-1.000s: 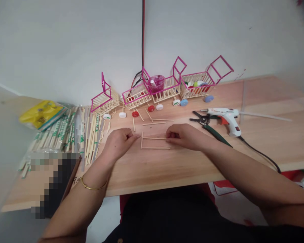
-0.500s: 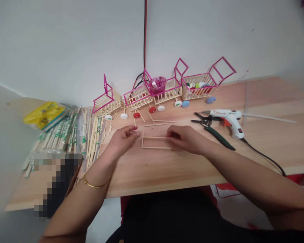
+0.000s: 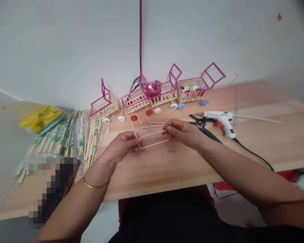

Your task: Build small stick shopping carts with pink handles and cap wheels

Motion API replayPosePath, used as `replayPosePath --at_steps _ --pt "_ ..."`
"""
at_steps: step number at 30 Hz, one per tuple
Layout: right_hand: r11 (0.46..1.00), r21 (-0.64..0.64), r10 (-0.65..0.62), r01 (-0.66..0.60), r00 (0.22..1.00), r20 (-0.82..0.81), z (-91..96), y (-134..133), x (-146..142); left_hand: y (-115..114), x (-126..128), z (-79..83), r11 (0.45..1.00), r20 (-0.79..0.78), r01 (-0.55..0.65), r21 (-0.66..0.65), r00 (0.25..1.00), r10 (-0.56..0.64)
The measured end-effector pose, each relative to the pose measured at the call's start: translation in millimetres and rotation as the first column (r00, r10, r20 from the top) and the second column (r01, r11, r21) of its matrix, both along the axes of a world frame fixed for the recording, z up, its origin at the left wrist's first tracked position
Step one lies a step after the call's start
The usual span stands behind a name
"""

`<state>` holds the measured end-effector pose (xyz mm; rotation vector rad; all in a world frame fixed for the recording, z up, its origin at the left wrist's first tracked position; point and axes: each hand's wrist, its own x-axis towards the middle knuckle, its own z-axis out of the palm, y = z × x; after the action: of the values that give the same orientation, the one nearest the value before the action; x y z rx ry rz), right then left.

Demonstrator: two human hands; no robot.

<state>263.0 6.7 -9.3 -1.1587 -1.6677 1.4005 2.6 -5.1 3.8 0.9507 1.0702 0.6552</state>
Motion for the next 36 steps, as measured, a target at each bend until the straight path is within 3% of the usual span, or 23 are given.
replayPosePath --at_steps 3,6,10,14,18,21,27,36 --pt "0.996 -0.07 -0.055 0.048 0.992 -0.113 -4.4 3 1 0 0 -0.4 0.999 0.087 -0.04 0.007 0.995 0.04" --pt "0.99 -0.144 -0.027 -0.001 0.981 -0.194 -1.3 1 -2 -1 2 -0.6 0.997 0.18 -0.074 -0.002 0.981 0.073" --pt "0.986 -0.154 0.032 -0.066 0.976 -0.213 8.6 -7 -12 -4 12 -1.6 0.995 0.236 -0.084 -0.058 0.967 0.096" --pt "0.987 -0.155 0.015 -0.044 0.983 -0.18 10.0 -10 -18 -10 22 -1.6 0.997 0.24 -0.016 -0.074 0.97 0.034" --pt "0.991 -0.118 0.054 -0.069 0.991 -0.125 9.1 -9 -12 -13 23 0.3 0.993 0.125 0.12 -0.007 0.985 -0.119" --pt "0.97 -0.137 0.19 -0.203 0.977 -0.098 11.6 -9 -6 -13 20 1.4 0.975 -0.01 0.201 0.098 0.98 -0.201" --pt "0.877 -0.118 0.471 -0.467 0.882 0.009 13.8 -12 -5 -13 21 -0.3 0.962 -0.178 0.155 0.223 0.977 -0.116" --pt "0.859 -0.297 0.417 -0.417 0.906 -0.064 1.9 -17 -11 -16 26 -4.9 0.983 -0.25 0.146 0.112 0.961 -0.114"
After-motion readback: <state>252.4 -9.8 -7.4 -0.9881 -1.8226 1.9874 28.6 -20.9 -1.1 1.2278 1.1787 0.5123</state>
